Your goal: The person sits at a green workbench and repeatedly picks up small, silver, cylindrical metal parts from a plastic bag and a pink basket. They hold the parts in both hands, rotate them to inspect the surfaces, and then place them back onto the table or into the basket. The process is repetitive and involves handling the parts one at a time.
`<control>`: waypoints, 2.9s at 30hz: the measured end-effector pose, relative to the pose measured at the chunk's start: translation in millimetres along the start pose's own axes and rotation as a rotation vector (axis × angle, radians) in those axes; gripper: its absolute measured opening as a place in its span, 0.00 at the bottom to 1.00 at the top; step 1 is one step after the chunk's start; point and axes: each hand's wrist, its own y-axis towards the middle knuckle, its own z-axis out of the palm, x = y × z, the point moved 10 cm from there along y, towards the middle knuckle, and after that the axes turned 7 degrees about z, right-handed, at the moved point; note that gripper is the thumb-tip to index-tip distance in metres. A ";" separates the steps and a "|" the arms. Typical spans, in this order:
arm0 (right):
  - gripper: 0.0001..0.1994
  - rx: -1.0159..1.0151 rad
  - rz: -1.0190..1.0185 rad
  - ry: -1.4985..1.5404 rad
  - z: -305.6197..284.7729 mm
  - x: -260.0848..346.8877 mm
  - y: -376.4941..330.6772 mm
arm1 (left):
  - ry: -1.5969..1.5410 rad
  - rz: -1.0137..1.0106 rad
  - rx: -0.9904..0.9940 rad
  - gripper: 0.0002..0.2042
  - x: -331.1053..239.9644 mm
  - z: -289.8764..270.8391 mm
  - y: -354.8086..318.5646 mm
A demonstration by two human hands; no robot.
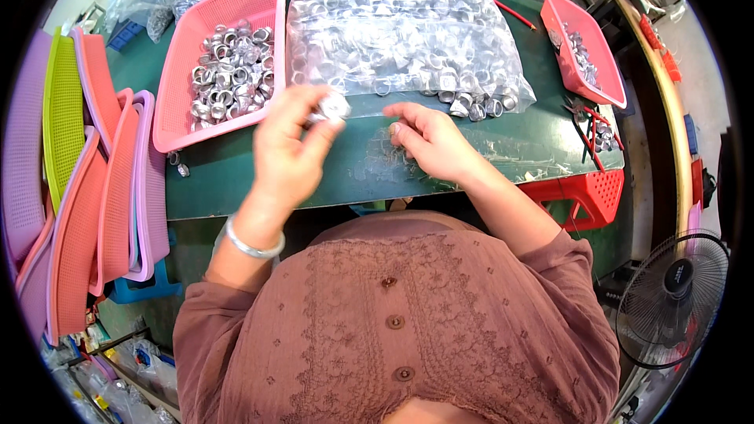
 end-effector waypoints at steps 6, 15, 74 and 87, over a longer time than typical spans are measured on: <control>0.21 -0.288 -0.298 -0.494 -34.6 44.0 9.6 | 0.802 0.170 -0.195 0.14 13.8 -90.9 33.9; 0.11 -0.281 -0.239 -0.838 -14.6 45.9 40.1 | 0.422 0.219 0.259 0.09 -6.2 35.0 0.8; 0.22 0.286 -0.262 0.809 11.6 23.3 -25.9 | -1.231 -0.587 0.238 0.15 22.0 73.6 -59.5; 0.23 0.370 -0.251 0.942 15.6 23.8 -25.4 | -1.289 -0.654 0.258 0.14 15.9 73.8 -62.4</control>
